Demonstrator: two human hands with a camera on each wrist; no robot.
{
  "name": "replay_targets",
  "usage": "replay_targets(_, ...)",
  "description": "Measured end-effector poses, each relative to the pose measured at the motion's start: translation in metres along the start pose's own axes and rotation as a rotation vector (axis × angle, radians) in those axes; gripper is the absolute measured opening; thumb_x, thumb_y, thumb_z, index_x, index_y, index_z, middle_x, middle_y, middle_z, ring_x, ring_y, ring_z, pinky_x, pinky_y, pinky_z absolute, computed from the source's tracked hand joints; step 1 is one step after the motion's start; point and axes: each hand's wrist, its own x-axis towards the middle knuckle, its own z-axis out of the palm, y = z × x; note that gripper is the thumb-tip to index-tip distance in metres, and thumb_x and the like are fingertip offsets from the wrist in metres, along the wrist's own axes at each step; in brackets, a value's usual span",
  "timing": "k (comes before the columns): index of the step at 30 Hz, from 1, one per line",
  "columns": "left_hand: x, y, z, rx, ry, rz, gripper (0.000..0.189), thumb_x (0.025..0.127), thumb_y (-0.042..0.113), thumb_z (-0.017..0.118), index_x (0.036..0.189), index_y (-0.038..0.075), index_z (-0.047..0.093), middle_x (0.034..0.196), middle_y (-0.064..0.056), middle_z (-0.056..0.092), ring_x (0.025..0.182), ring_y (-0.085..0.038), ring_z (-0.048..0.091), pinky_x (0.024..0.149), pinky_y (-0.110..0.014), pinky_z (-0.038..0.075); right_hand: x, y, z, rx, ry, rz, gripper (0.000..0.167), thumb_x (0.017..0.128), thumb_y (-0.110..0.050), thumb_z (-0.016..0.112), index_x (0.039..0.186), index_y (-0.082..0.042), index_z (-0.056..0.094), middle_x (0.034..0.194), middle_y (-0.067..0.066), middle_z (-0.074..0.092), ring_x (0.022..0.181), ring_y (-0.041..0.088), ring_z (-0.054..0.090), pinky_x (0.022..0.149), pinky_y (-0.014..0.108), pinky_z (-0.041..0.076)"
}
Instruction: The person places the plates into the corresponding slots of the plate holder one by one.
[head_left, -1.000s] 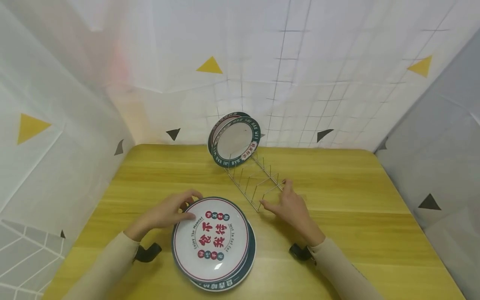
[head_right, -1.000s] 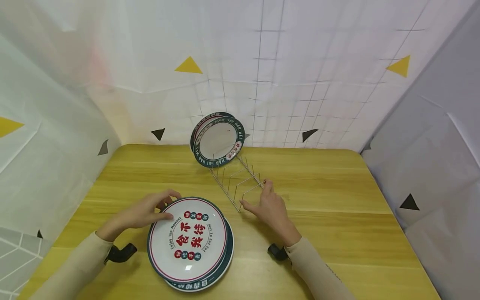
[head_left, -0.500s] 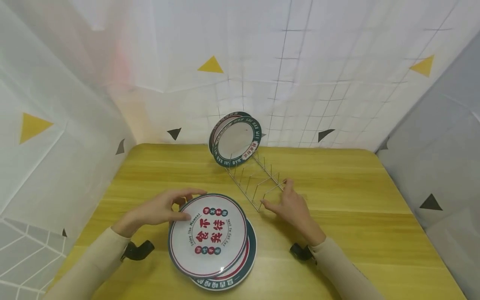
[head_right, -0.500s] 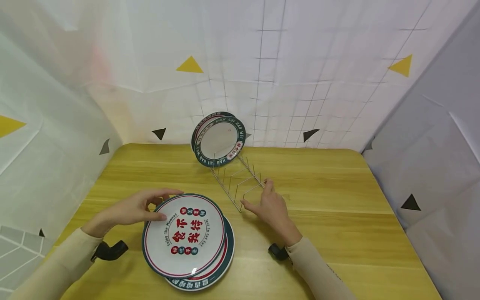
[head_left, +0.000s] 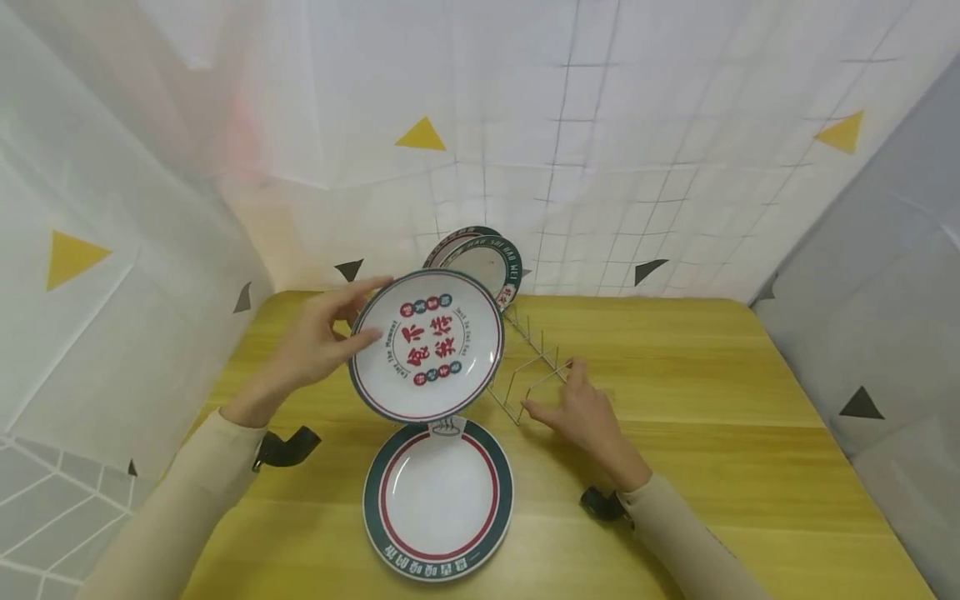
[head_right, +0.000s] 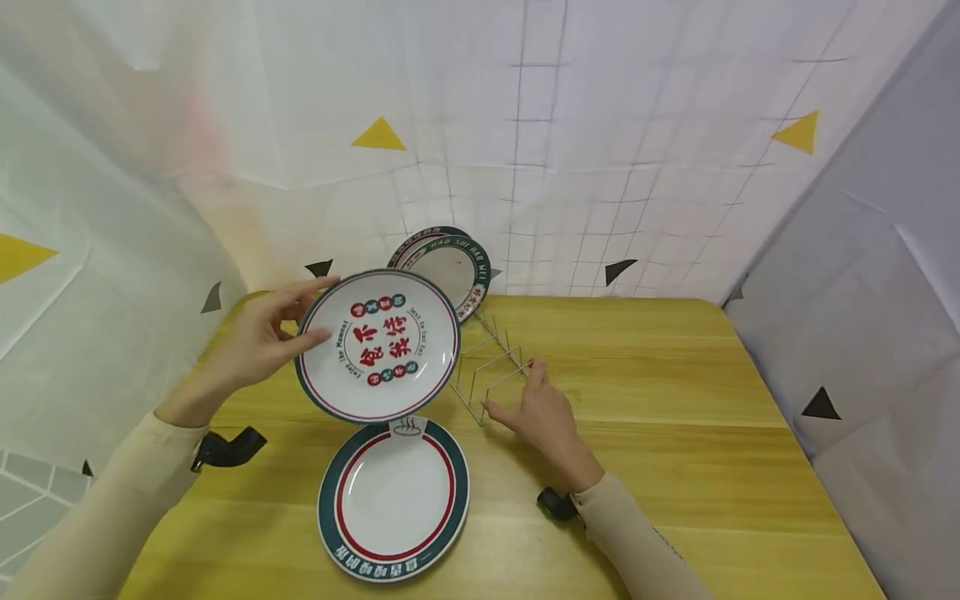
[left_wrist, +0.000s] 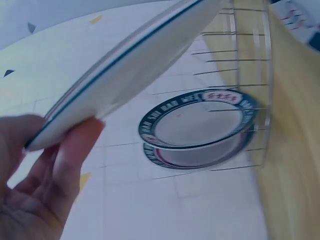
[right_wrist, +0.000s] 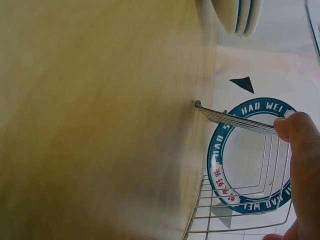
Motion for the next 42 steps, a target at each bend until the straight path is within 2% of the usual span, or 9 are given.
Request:
replay_targets(3,0.017,0.0,-0.005,0.022,0.049,-0.021,0.065,0.085,-0.004,0.071,0.144,0.014,0.049,0.089,-0.011,0.061,0.07,-0.018,0.058,0.055,-0.023,0.056,0.0,-0.002,0.003,0.006,-0.006,-0.002,0.102,0.072,-0.068,0.072,0.132,0.001,0.026,0.086,0.02,0.059,0.057,0.026,0.052,0.048,0.033,0.042)
replay_targets(8,0.04,-0.002,-0.008,0.049,0.079,-0.143,0.066,0.087,0.0,0.07,0.146,0.02,0.047,0.094,-0.013,0.058,0.074,-0.022,0.056,0.058,-0.021,0.052,0.0,-0.007,0.005,0.015,-0.015,-0.005,0.103,0.071,-0.069,0.072,0.133,0.0,0.026,0.083,0.019,0.059,0.056,0.025,0.052,0.047,0.032,0.041)
replay_targets(10,0.048,-0.004,-0.008,0.084,0.102,-0.142,0.066,0.088,0.001,0.069,0.146,0.02,0.047,0.095,-0.013,0.058,0.074,-0.022,0.055,0.057,-0.021,0.051,0.0,-0.009,0.005,0.012,-0.018,-0.009,0.103,0.071,-0.069,0.071,0.133,0.0,0.027,0.082,0.019,0.059,0.056,0.025,0.052,0.047,0.032,0.041)
replay_targets(17,0.085,-0.006,-0.002,0.313,0.216,0.152,0.06,0.087,-0.003,0.067,0.142,0.016,0.052,0.094,-0.008,0.063,0.072,-0.016,0.053,0.055,-0.02,0.046,0.001,-0.011,0.005,0.013,-0.009,-0.027,0.101,0.073,-0.066,0.073,0.133,0.001,0.028,0.076,0.014,0.056,0.054,0.023,0.05,0.044,0.031,0.038)
replay_targets(19,0.095,-0.008,0.002,0.339,0.23,0.201,0.058,0.088,-0.004,0.066,0.141,0.016,0.053,0.096,-0.009,0.064,0.073,-0.016,0.053,0.057,-0.022,0.046,0.0,-0.011,0.005,0.014,-0.008,-0.021,0.101,0.073,-0.065,0.074,0.133,0.001,0.028,0.074,0.014,0.055,0.053,0.023,0.049,0.044,0.031,0.037)
replay_targets(22,0.106,-0.013,0.01,0.341,0.228,0.216,0.056,0.089,-0.004,0.063,0.141,0.015,0.053,0.098,-0.01,0.063,0.074,-0.017,0.052,0.06,-0.026,0.046,-0.001,-0.01,0.004,0.013,-0.006,-0.013,0.101,0.072,-0.066,0.074,0.133,0.0,0.028,0.074,0.013,0.055,0.052,0.023,0.049,0.043,0.031,0.037)
replay_targets(32,0.121,-0.039,0.033,0.374,0.217,0.201,0.057,0.092,-0.006,0.057,0.143,0.016,0.051,0.091,-0.011,0.058,0.071,-0.019,0.047,0.058,-0.029,0.044,-0.003,-0.011,0.005,0.013,0.003,-0.015,0.102,0.072,-0.069,0.072,0.133,-0.001,0.027,0.078,0.015,0.057,0.053,0.023,0.049,0.045,0.03,0.038)
replay_targets(38,0.124,-0.048,0.044,0.356,0.216,0.131,0.057,0.091,-0.007,0.057,0.143,0.016,0.051,0.093,-0.012,0.059,0.074,-0.02,0.051,0.061,-0.03,0.049,-0.003,-0.012,0.005,0.012,0.001,-0.01,0.102,0.072,-0.068,0.072,0.133,-0.001,0.027,0.077,0.015,0.056,0.053,0.023,0.049,0.044,0.03,0.037)
replay_targets(42,0.126,-0.051,0.054,0.345,0.19,0.128,0.056,0.092,-0.006,0.056,0.143,0.015,0.051,0.096,-0.012,0.06,0.079,-0.021,0.056,0.065,-0.03,0.054,-0.004,-0.012,0.005,0.007,-0.001,-0.004,0.102,0.071,-0.068,0.072,0.133,-0.001,0.027,0.074,0.012,0.054,0.052,0.022,0.047,0.043,0.03,0.036)
